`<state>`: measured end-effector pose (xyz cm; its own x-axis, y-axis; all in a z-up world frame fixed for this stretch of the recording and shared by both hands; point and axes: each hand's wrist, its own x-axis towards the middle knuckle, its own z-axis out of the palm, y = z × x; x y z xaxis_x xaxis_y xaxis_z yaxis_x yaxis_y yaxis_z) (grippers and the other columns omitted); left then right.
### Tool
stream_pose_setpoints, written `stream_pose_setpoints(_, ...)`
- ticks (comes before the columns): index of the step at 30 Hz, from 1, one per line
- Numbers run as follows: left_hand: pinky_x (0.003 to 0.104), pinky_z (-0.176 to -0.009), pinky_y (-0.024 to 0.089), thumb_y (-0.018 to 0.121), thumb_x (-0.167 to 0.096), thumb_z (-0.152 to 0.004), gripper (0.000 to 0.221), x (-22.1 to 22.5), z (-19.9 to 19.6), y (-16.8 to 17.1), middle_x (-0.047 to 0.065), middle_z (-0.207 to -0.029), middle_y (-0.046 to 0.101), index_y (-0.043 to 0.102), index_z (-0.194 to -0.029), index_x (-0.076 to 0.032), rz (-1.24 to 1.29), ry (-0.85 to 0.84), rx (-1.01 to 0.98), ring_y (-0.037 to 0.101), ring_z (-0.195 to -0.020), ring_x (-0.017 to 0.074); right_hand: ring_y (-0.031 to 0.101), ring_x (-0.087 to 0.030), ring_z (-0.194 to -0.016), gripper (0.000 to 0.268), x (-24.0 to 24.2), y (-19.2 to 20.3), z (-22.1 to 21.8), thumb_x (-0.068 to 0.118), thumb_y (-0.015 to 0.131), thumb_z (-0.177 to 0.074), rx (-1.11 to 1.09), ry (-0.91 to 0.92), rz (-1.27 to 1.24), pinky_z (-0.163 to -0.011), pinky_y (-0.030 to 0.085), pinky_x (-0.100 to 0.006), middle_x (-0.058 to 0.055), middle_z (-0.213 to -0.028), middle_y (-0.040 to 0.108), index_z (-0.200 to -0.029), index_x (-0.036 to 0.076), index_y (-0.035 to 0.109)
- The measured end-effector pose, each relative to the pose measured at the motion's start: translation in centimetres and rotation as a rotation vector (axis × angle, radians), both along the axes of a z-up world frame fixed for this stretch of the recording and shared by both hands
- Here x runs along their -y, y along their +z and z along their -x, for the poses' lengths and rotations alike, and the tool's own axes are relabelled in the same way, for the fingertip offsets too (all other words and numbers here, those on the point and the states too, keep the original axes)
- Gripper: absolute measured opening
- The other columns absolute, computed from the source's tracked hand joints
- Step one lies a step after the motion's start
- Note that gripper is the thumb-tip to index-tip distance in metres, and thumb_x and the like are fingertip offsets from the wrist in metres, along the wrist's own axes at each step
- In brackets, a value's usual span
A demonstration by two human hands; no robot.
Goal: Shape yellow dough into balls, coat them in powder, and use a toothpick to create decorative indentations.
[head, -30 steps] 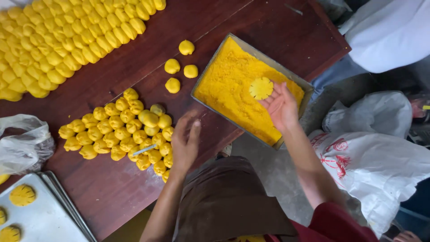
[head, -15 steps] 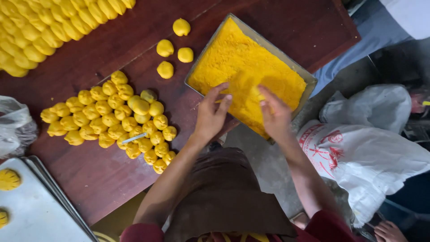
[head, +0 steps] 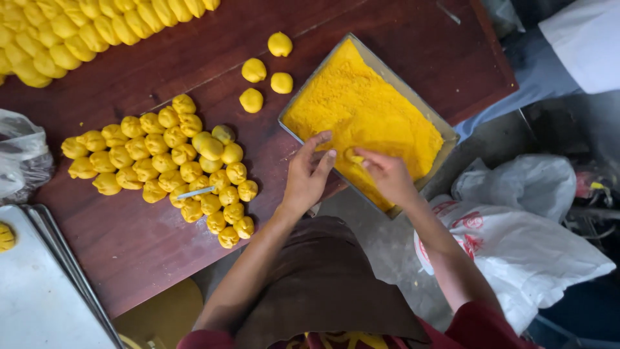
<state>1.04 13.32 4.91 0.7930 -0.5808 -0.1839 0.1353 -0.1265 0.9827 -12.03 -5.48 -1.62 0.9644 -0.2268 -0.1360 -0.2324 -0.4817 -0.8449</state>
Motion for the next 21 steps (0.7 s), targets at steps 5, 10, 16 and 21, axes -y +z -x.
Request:
stream_pose_setpoints(5, 0.032, -0.09, 0.059, 0.065, -0.017, -0.103, 0.042, -0.6, 0.3, -0.9, 0.013, -0.13, 0.067, 0.056, -0.14, 0.0, 0.062, 0.033, 0.019, 0.071, -0.102, 0.0178, 0.068, -0.031, -0.121, 0.033, 1.3, -1.4, 0.7, 0.006, 0.052, -0.105, 0.139, -0.504, -1.197, -0.103, 0.056, -0.044, -0.015, -0.13, 0.07, -0.135, -0.002, 0.063)
stream_pose_setpoints(10, 0.03, -0.078, 0.06, 0.065, -0.02, -0.1, 0.044, 0.7, 1.0, 1.2, 0.01, -0.112, 0.073, 0.059, -0.14, -0.003, -0.135, -0.053, -0.021, 0.071, -0.091, 0.0152, 0.065, -0.03, -0.125, 0.028, 0.0, 0.2, 1.2, 0.009, 0.05, -0.107, 0.233, -0.496, -1.446, -0.103, 0.054, -0.048, -0.015, -0.137, 0.065, -0.132, 0.002, 0.06)
stream_pose_setpoints(16, 0.031, -0.074, 0.059, 0.059, -0.018, -0.103, 0.039, 0.3, 1.6, -2.5, 0.008, -0.104, 0.07, 0.059, -0.139, -0.004, -0.07, -0.051, -0.341, 0.066, -0.085, 0.0153, 0.063, -0.029, -0.128, 0.036, -2.6, 3.2, -0.7, 0.006, 0.051, -0.105, 0.199, -0.462, -1.314, -0.107, 0.053, -0.047, -0.017, -0.139, 0.063, -0.139, -0.003, 0.056)
stream_pose_setpoints(21, 0.03, -0.088, 0.06, 0.057, -0.008, -0.103, 0.033, -4.0, 1.0, -2.8, 0.004, -0.112, 0.069, 0.061, -0.135, 0.0, 0.197, 0.132, -0.274, 0.068, -0.102, 0.0132, 0.063, -0.027, -0.127, 0.044, -6.9, 6.2, -4.0, 0.004, 0.05, -0.104, 0.15, -0.308, -1.083, -0.107, 0.054, -0.044, -0.016, -0.137, 0.062, -0.146, -0.006, 0.051)
